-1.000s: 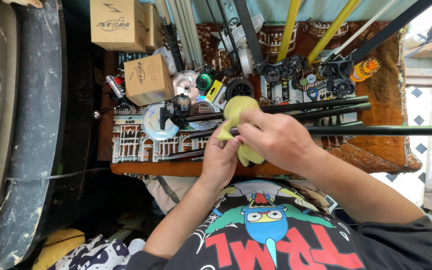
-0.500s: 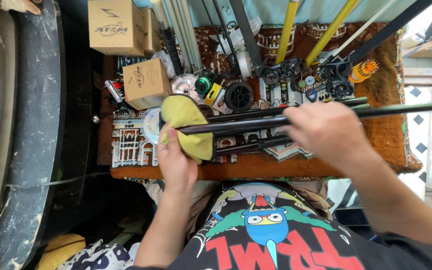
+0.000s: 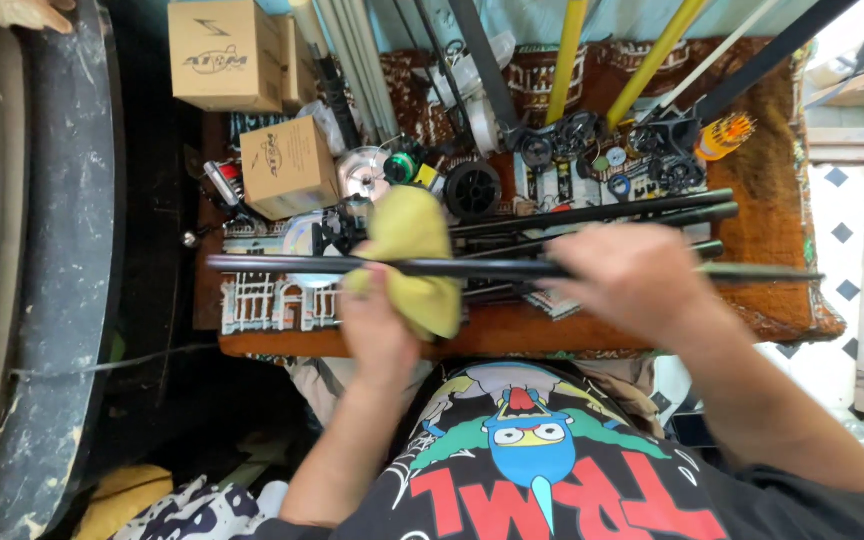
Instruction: Cleaning a fishing rod using a yellow cloth on a table surrounded by fishing equipment.
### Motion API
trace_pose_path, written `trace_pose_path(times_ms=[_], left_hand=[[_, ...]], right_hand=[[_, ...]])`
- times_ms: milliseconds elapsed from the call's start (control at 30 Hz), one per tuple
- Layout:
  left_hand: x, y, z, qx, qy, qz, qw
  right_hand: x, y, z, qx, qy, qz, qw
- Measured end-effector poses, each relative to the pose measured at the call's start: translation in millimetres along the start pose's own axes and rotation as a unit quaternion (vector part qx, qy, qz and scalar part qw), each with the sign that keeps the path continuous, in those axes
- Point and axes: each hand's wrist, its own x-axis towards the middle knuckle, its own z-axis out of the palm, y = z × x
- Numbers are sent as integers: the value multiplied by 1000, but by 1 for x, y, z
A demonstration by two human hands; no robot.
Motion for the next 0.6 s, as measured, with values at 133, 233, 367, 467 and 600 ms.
trace_pose_path(times_ms=[133, 233, 367, 467, 600], left_hand=[[31, -1, -27, -11, -13, 57, 998], [18, -30, -27, 16, 53, 18, 998], [-13, -36, 1, 89, -67, -3, 994], [-7, -38, -9, 56, -139, 51, 987], [1, -24, -17, 46, -143, 79, 985]], right_hand=[[-33, 43, 11, -113, -13, 39, 993], [-29, 27, 24, -124, -13, 49, 991], [-4, -8, 23, -25, 24, 8, 999], [-4, 0, 6, -3, 30, 3, 1000], [-35, 30, 5, -14, 14, 56, 998]])
